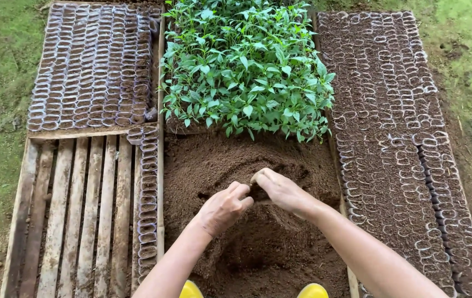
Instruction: Filling small plastic seedling cups with soil by hand and arranging them in a wooden tray
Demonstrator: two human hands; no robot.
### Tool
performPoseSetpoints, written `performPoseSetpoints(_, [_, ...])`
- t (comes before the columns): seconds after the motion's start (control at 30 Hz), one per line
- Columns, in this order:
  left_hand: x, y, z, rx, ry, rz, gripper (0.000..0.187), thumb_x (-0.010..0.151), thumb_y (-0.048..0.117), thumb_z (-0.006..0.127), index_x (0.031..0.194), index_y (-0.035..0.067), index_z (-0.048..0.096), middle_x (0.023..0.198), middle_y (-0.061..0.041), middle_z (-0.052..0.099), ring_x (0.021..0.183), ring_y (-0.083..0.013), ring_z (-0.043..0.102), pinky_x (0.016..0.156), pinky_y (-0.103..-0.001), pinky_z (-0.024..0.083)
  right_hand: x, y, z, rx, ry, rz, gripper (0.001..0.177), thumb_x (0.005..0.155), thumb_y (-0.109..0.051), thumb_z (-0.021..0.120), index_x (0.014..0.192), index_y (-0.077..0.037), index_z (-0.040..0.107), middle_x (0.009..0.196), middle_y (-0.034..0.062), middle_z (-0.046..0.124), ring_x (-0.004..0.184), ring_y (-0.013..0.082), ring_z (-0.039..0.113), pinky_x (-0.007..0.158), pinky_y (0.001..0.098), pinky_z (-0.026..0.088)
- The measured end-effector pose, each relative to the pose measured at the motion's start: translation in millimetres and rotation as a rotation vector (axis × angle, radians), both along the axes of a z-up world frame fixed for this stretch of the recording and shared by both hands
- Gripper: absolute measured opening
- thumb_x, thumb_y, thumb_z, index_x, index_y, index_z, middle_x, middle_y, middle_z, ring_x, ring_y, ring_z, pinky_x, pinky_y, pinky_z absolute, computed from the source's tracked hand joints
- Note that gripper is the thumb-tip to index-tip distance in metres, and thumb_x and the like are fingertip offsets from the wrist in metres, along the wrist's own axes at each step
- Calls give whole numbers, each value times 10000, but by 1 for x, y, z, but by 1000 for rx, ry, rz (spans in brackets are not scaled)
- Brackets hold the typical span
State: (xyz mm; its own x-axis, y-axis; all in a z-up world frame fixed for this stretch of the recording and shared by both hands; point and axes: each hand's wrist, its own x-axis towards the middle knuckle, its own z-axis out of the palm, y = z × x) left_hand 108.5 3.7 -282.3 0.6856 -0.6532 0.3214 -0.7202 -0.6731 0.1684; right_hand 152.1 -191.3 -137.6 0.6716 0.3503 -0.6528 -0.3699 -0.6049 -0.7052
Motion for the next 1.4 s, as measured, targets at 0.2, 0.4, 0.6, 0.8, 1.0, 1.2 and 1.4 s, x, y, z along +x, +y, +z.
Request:
performPoseSetpoints(0.2, [-5, 2, 2, -67, 49, 36, 127, 918, 66, 645, 925, 190, 621, 1063, -23, 563, 1004, -210, 601, 638, -248, 617, 0, 19, 60, -68, -109, 181, 504, 1048, -423, 339, 1431, -131, 488, 1391, 305, 602, 1298, 474, 591, 1072, 630, 493])
performPoseSetpoints(0.4, [-21, 13, -9, -102, 149, 51, 122, 946, 42, 643, 910, 155, 616, 1104, -36, 558, 1029, -218, 608, 637, -250, 622, -2, -57, -7, 26, 1, -152, 616, 1051, -471, 333, 1413, -17, 540, 1394, 362, 572, 1304, 514, 581, 1070, 671, 462])
performPoseSetpoints(0.6, [-27, 14, -17, -141, 110, 82, 136, 960, 41, 613, 903, 162, 588, 1147, -28, 548, 1065, -223, 602, 617, -254, 630, -53, -155, -124, -137, 212, -466, 632, 1078, -390, 367, 1473, 96, 453, 1377, 439, 567, 1244, 522, 622, 1038, 616, 492])
performPoseSetpoints(0.8, [-22, 13, -9, -168, 81, 95, 122, 967, 67, 618, 903, 167, 591, 1138, -23, 570, 1064, -229, 621, 639, -261, 642, -43, -123, -121, -279, 222, -489, 817, 1013, -522, 470, 1596, 15, 272, 1615, 345, 259, 1269, 396, 620, 1078, 556, 484])
performPoseSetpoints(1.0, [-20, 10, 0, -200, 148, 104, 145, 1006, 73, 564, 915, 179, 601, 1124, -19, 567, 1064, -215, 629, 631, -258, 640, -29, -67, -55, 107, 233, -703, 737, 1023, -461, 509, 1559, 29, 381, 1615, 306, 291, 1428, 522, 393, 1071, 607, 468])
performPoseSetpoints(1.2, [-20, 5, -12, -186, 93, 110, 134, 1010, 83, 569, 930, 184, 608, 1127, -20, 585, 1066, -231, 638, 632, -261, 641, -27, -57, -55, 435, 378, -791, 525, 1049, -333, 500, 1432, 25, 530, 1378, 256, 576, 1246, 375, 580, 1044, 564, 492])
performPoseSetpoints(1.4, [-20, 2, 10, -206, 168, 121, 148, 988, 63, 587, 910, 184, 620, 1113, -19, 594, 1062, -218, 647, 686, -260, 645, -13, -23, -35, 366, 262, -453, 403, 1081, -345, 423, 1248, -23, 597, 1215, 232, 575, 1162, 364, 622, 1006, 512, 560])
